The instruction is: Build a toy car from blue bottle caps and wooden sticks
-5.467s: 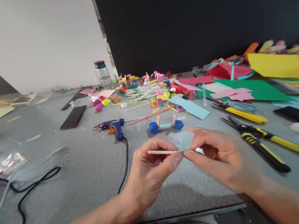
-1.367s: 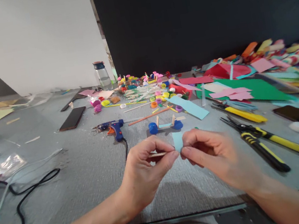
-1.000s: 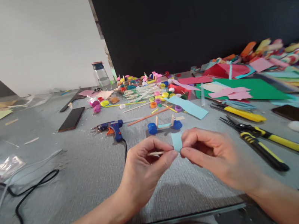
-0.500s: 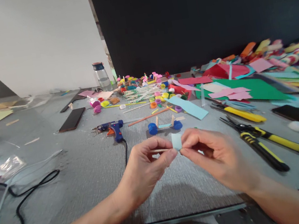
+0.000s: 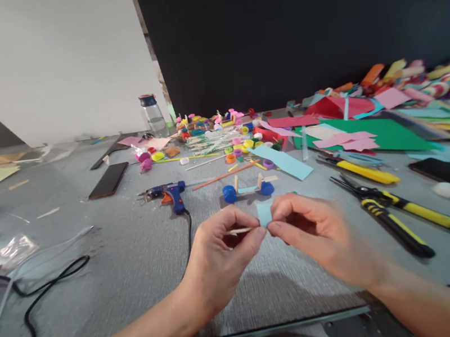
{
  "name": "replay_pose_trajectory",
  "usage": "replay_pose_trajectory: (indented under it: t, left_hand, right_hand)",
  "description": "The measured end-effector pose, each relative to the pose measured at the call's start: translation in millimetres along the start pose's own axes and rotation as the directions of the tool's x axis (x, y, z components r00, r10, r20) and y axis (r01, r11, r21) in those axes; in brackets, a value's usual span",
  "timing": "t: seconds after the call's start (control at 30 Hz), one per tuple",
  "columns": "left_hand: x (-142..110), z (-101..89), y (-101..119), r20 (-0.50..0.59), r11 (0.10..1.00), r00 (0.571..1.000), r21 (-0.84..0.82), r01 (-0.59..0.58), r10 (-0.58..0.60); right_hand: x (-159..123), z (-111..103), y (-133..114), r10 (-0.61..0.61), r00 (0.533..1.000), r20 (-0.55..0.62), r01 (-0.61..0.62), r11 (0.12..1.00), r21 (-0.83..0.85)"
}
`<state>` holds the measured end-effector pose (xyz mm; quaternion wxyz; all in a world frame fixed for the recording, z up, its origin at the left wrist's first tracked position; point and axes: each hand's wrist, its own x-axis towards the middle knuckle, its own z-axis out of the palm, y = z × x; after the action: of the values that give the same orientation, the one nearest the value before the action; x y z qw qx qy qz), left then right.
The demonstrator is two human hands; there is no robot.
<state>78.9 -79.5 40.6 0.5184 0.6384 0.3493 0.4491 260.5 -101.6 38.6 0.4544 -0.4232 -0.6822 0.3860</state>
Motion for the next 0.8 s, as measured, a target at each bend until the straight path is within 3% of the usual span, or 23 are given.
replay_pose_trajectory:
  t: [0.23, 0.47, 0.6, 0.8]
  left_hand:
    - [-1, -3.6, 3, 0.041, 0.995, 0.996, -0.050, 0.086, -0.084]
    - [2, -4.6, 8, 0.105, 0.959, 0.971, -0.165, 0.229, -0.214]
    - [1, -4.3, 9, 0.102, 0.961, 0.974, -0.170, 0.219, -0.204]
    - [1, -3.1, 5, 0.050, 0.992, 0.995, -0.085, 0.092, -0.088]
  right_hand:
    - [1, 1, -2, -0.049, 0.999, -0.008, 0.049, 0.998, 0.024]
    - [0, 0, 8, -0.208, 0.978, -0.022, 0.205, 0.975, -0.082]
    - [0, 0, 11, -0.268, 0.963, -0.022, 0.264, 0.957, -0.124]
    - [1, 0, 9, -0.307, 0.951, -0.029, 0.297, 0.936, -0.187]
